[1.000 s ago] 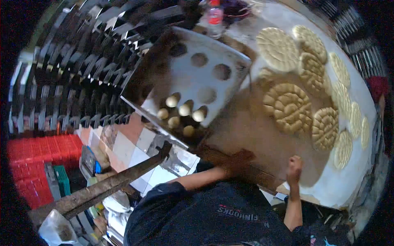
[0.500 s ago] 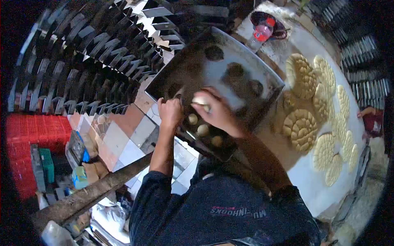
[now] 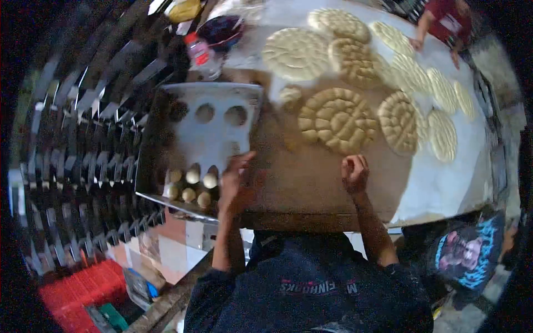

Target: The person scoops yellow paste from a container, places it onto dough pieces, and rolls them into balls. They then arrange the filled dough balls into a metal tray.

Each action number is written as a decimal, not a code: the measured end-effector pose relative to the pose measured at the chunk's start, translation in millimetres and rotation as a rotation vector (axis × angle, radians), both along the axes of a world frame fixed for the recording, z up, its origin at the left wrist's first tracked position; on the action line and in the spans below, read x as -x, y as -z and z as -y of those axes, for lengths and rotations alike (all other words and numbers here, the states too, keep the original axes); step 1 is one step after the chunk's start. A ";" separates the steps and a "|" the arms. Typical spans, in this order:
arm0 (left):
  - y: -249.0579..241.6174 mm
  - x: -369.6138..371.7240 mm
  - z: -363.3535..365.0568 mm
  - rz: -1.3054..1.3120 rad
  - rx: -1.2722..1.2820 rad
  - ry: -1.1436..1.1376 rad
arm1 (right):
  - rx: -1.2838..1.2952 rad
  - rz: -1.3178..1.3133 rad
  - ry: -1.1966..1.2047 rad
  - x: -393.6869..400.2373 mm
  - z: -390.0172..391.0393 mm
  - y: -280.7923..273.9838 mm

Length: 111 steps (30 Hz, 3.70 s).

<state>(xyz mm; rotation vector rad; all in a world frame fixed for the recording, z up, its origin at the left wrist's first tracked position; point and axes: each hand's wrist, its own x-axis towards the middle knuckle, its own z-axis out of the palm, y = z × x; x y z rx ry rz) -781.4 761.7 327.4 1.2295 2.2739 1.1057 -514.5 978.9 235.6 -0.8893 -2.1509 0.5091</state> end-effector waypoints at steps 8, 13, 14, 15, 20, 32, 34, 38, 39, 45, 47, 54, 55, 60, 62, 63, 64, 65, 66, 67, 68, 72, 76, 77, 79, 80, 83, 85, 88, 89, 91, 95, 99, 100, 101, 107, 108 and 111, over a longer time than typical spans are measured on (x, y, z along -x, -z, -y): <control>101.2 -65.3 -207.2 -0.515 0.409 -0.097 | 0.117 -0.083 0.162 -140.5 -33.7 21.9; 135.2 -80.7 -211.3 -0.265 -0.022 -0.392 | 0.107 -0.079 0.105 -139.1 -34.9 1.8; 129.9 -84.4 -205.1 -0.053 -0.213 -0.420 | 0.115 -0.082 0.110 -141.5 -32.6 2.8; 114.8 -91.7 -197.1 -0.013 -0.005 -0.534 | 0.175 -0.109 0.096 -144.5 -32.4 5.2; 127.5 -150.6 -131.3 -0.017 -0.142 -0.491 | 0.156 -0.144 0.059 -146.1 -29.9 8.3; 134.7 -138.9 -19.8 0.478 -0.188 0.075 | 0.599 -0.331 -0.031 -2.4 134.7 21.4; 133.9 -128.6 -9.3 0.350 -0.160 0.097 | 0.658 -0.323 -0.037 -20.8 127.7 15.5; 145.1 -126.2 14.8 0.202 -0.247 -0.004 | 0.620 -0.315 0.284 -93.9 73.3 8.2; 132.7 -124.4 14.3 0.283 -0.210 -0.048 | 0.542 -0.485 0.342 -114.6 58.9 8.5; 75.6 -100.3 -22.7 -0.501 0.350 0.446 | -0.152 0.378 -0.110 -231.1 -21.6 33.0; 72.7 -107.6 -57.1 -0.434 0.189 0.337 | -0.002 0.441 -0.165 -210.3 -51.2 3.9; 152.3 -231.3 -105.5 -0.307 0.143 0.242 | 0.823 -0.188 -0.270 -120.8 -9.9 21.8; 125.7 -239.3 -86.3 -0.331 0.106 0.395 | 0.692 -0.082 -0.347 -137.6 -11.7 26.5; 88.5 -164.6 -66.1 -0.170 0.339 0.330 | 0.413 0.287 -0.389 -189.3 -86.0 25.6; 140.2 -139.3 -82.2 -0.275 0.332 0.295 | -0.263 0.303 -0.293 -165.8 -106.4 28.7; 171.4 -124.8 -96.1 -0.378 0.311 0.261 | -0.054 0.276 -0.245 -138.8 -103.1 21.3; 185.6 -119.5 -108.9 -0.478 0.290 0.227 | 0.154 0.251 -0.197 -120.4 -96.8 14.7; 169.9 -139.6 -129.1 -0.562 0.310 0.197 | 0.151 0.251 -0.205 -113.1 -85.0 15.2; 140.2 -168.9 -134.0 -0.624 0.312 0.217 | 0.132 0.267 -0.219 -110.1 -65.3 20.1; 119.5 -191.5 -124.3 -0.694 0.262 0.281 | 0.107 0.281 -0.232 -111.1 -49.4 23.0; 108.3 -206.0 -102.7 -0.769 0.223 0.375 | 0.090 0.276 -0.235 -124.9 -38.9 26.4; 118.5 -159.6 -40.3 -0.365 0.469 0.339 | -0.106 0.161 -0.458 -180.7 -71.1 29.8; 146.4 -88.7 -70.6 0.047 -0.056 -0.067 | -0.102 0.195 -0.085 -130.3 -105.7 29.8; 192.2 -84.1 -79.2 -0.476 0.052 0.126 | -0.109 0.208 -0.092 -115.3 -97.5 24.6; 219.2 -101.6 -102.7 -0.830 0.204 0.145 | 0.030 0.060 0.153 -85.8 -78.5 11.7; 197.9 -124.6 -119.2 -0.631 0.344 0.052 | 0.009 0.074 0.145 -83.3 -71.0 12.0; 131.7 -178.0 -95.4 -0.349 0.270 0.299 | -0.016 0.084 -0.039 -97.0 -17.4 14.6; 73.1 -168.5 -67.1 -0.201 0.557 0.638 | -0.017 0.159 -0.123 -133.9 -9.3 22.9; 131.3 -144.7 -5.8 -0.050 0.064 0.558 | 0.579 0.131 0.093 -152.1 -4.4 -8.5; 137.6 -138.0 5.0 -0.005 -0.098 0.530 | 1.021 0.050 0.306 -145.0 -0.6 -25.0; 114.6 -126.1 -0.9 0.185 -0.037 0.473 | 1.278 -0.242 0.105 -108.0 19.1 -27.3; 62.8 -98.5 -0.2 0.220 -0.087 0.363 | 0.697 0.032 -0.394 23.3 107.9 -49.7; 46.7 -70.2 7.2 0.271 -0.039 0.257 | 0.285 0.058 -0.448 86.6 145.8 -112.0; 45.3 -72.2 7.2 0.340 -0.029 0.232 | 0.229 0.041 -0.431 90.8 146.3 -117.7; 43.9 -74.1 7.0 0.407 -0.021 0.205 | 0.438 0.109 -0.290 87.7 143.8 -110.0; 45.5 -120.3 -20.1 0.019 0.007 0.457 | 0.506 0.131 -0.093 19.5 121.1 -67.9; 38.1 -129.9 -27.6 0.060 0.104 0.527 | 0.323 0.169 -0.055 2.8 109.0 -50.9; 36.0 -137.7 -52.2 0.054 0.221 0.484 | 0.221 0.249 0.104 -35.2 52.7 -32.1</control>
